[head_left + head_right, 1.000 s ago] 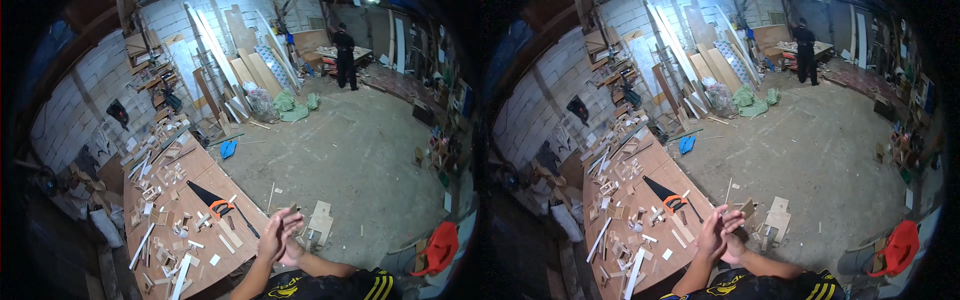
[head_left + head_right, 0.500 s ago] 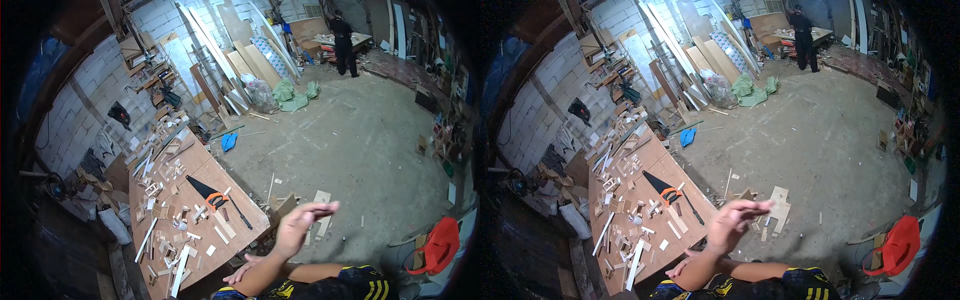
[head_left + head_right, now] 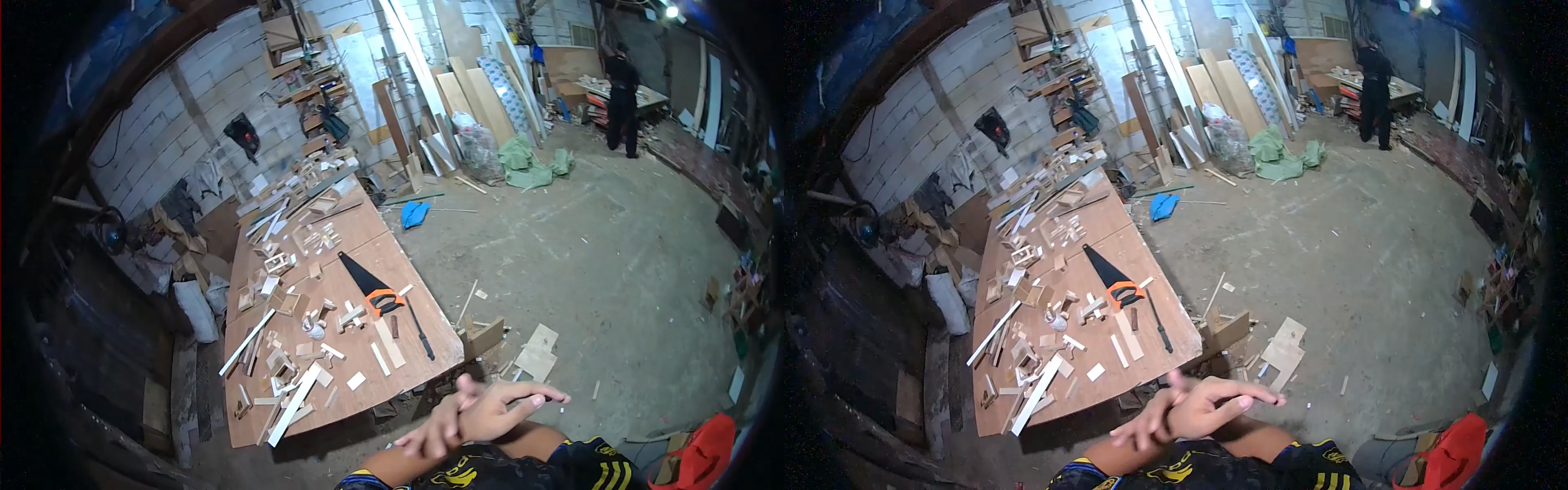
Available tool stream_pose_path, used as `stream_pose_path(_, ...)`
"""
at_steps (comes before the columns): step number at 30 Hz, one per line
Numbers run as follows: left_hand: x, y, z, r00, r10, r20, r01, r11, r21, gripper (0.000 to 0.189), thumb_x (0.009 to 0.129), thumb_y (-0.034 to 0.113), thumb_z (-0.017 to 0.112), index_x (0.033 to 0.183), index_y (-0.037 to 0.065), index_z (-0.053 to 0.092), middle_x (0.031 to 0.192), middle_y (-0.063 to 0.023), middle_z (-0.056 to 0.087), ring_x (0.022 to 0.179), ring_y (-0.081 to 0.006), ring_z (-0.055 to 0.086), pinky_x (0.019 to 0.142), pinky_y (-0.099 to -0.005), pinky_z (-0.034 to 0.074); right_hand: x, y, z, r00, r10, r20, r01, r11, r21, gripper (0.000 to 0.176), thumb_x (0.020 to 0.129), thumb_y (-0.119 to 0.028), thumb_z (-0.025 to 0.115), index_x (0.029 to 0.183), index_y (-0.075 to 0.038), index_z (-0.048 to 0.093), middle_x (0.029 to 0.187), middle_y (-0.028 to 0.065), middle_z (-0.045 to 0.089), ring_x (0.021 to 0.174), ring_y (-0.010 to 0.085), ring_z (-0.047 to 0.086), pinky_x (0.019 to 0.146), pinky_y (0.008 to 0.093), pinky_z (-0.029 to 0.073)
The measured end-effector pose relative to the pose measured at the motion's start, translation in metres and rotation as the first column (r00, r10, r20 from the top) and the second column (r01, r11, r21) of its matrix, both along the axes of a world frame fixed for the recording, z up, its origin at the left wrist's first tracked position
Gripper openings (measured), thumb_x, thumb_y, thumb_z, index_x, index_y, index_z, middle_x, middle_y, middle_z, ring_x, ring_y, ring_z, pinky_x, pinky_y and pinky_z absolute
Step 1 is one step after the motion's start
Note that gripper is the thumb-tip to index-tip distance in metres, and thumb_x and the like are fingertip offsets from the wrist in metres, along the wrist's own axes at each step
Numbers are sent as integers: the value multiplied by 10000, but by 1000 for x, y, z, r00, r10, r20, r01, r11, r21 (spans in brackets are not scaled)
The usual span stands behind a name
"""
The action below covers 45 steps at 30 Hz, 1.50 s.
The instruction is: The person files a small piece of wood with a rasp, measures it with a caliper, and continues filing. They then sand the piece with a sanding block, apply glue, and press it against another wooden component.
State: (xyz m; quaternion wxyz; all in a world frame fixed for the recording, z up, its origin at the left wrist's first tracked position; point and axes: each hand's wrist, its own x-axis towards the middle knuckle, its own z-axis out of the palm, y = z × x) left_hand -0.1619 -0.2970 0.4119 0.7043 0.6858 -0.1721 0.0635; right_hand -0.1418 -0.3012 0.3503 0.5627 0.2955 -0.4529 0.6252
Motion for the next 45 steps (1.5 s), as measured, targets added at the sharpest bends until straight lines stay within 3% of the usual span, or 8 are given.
stream_pose_path(4,-19,12,16,993,-45,106,34,994,103,267,963,135,449,1130,7,614,1094,-134,658,1032,-232,628,935,-320,446,-9,25,-7,955,233,-183,-238,971,-5,821,938,-610,71,1173,-23,596,1167,251,583,1255,493,381,1092,633,7)
stream_pose_path(6,-20,18,28,988,-51,144,37,994,103,252,952,128,469,1111,3,619,1086,-143,657,1019,-238,633,911,-332,458,-35,42,-21,978,210,8,-201,947,-249,811,916,-658,99,1249,-71,549,1154,235,589,1299,485,321,1087,646,1)
stream_pose_path(12,-42,38,58,944,-112,310,65,985,158,240,944,87,473,1111,-16,611,1107,-169,640,1051,-290,612,918,-368,466,-95,89,-26,937,252,241,-171,934,-313,821,913,-666,108,1282,-58,518,1212,242,553,1289,462,355,1094,633,17)
stream_pose_path(18,-108,116,22,990,126,66,-138,967,216,239,955,131,478,1063,1,646,1010,-134,683,944,-211,653,847,-317,480,-160,130,-30,829,343,442,-155,900,-408,837,909,-675,120,1323,-43,481,1281,250,510,1276,435,395,1102,618,37)
stream_pose_path(28,-185,189,0,999,-14,48,11,998,57,249,967,150,481,1064,-22,631,1005,-105,682,986,-171,625,911,-308,455,-126,203,-21,869,412,-274,-451,887,-98,829,905,-682,154,1322,-46,484,1320,237,480,1291,441,372,1099,629,62)
stream_pose_path(30,-185,195,9,1000,-24,-5,24,999,-23,252,966,134,474,1111,-25,606,1037,-123,672,1001,-181,620,911,-317,458,-149,212,-41,974,218,-62,-221,850,-478,797,913,-666,153,1355,-69,443,1349,247,449,1330,499,252,1100,630,-8)
stream_pose_path(35,-166,177,31,968,-180,174,191,980,-50,301,949,100,476,1216,-30,525,1078,-129,660,1027,-193,613,925,-326,452,-157,221,-47,982,168,-88,-189,915,-357,793,914,-663,160,1364,-68,431,1363,245,433,1327,501,256,1102,627,2)
stream_pose_path(45,-161,192,3,950,-304,70,304,953,7,248,959,94,466,1132,-52,567,1021,-162,669,957,-219,647,857,-324,488,-137,203,-28,985,120,-120,-130,989,-77,786,917,-656,177,1387,-66,399,1400,241,394,1321,505,266,1106,620,28)
